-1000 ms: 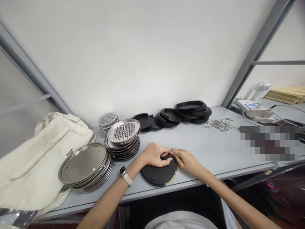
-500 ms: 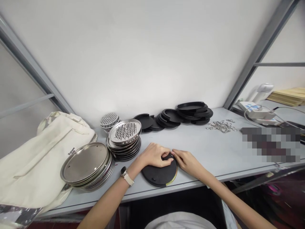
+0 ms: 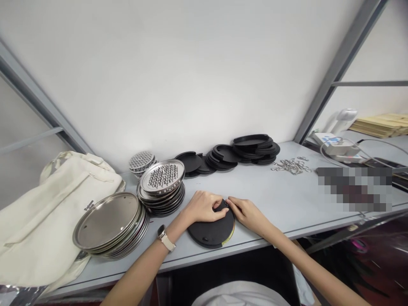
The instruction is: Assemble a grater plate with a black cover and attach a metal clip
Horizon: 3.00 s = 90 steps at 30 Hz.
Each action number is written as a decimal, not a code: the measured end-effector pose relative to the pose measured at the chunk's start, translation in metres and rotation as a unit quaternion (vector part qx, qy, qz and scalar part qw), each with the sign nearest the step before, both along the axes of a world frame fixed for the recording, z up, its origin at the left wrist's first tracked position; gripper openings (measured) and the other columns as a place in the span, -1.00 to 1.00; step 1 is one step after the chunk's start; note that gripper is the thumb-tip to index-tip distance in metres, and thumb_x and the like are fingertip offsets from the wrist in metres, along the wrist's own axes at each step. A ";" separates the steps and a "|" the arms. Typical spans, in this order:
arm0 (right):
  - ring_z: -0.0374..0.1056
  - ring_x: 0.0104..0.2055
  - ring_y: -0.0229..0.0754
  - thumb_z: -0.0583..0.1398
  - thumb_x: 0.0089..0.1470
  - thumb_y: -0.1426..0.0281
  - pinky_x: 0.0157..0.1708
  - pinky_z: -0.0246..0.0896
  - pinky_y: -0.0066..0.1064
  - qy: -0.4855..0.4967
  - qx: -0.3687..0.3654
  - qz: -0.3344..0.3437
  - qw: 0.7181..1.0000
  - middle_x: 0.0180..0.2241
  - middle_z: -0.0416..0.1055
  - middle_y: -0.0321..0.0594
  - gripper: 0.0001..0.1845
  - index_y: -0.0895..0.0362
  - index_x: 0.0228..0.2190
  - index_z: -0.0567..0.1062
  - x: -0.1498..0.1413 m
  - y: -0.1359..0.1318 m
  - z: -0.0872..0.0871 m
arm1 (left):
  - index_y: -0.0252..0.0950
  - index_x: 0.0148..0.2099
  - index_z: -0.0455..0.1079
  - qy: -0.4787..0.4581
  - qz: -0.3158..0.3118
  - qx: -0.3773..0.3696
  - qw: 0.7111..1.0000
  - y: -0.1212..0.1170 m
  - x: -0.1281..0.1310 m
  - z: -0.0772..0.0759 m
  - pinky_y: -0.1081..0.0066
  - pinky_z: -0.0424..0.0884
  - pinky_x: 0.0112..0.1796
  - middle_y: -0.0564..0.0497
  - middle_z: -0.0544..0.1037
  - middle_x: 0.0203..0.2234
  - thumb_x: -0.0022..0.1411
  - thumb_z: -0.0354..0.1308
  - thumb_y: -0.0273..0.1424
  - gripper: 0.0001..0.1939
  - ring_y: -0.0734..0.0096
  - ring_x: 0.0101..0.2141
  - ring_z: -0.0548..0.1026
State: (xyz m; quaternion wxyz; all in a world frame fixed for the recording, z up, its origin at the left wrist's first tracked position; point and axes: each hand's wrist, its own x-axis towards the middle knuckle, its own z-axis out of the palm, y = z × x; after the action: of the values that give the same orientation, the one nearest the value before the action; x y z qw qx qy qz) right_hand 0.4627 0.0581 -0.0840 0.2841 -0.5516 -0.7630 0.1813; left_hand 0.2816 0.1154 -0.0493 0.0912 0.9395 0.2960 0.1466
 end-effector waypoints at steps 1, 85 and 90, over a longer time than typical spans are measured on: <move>0.27 -0.54 -0.21 -0.12 0.27 0.29 -0.48 0.04 -0.44 0.001 0.000 -0.001 1.000 -0.57 0.32 -0.27 -0.64 0.09 -0.51 0.27 0.000 0.000 0.000 | -0.27 -0.53 0.25 0.002 0.001 0.004 1.000 0.000 0.000 0.000 0.45 0.00 -0.52 0.11 0.36 -0.65 0.14 0.08 -0.18 -0.69 0.52 -0.60 0.25; -0.05 -0.54 -0.31 -0.06 0.22 0.21 -0.51 -0.09 -0.46 0.190 -0.034 -0.035 0.981 -0.60 -0.08 -0.42 -0.63 0.09 -0.57 0.04 0.012 0.003 0.001 | -0.23 -0.13 0.24 -0.028 0.005 -0.012 1.000 0.003 -0.002 0.006 0.48 0.16 -0.48 0.16 0.35 -0.57 0.22 0.04 -0.26 -0.79 0.47 -0.54 0.36; -0.04 -0.53 -0.31 -0.07 0.24 0.23 -0.51 -0.10 -0.45 0.162 -0.030 -0.019 0.986 -0.60 -0.04 -0.42 -0.63 0.09 -0.57 0.04 0.008 0.000 0.001 | -0.25 -0.27 0.20 0.038 0.081 0.051 0.995 0.003 0.000 0.001 0.42 0.13 -0.49 0.05 0.46 -0.48 0.26 -0.04 -0.12 -0.72 0.32 -0.47 0.43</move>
State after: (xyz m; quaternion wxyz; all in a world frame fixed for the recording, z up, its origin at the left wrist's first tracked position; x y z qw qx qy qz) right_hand 0.4704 0.0585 -0.0830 0.3903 -0.5374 -0.6907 0.2859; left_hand 0.2818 0.1182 -0.0479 0.0198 0.9206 0.3668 0.1329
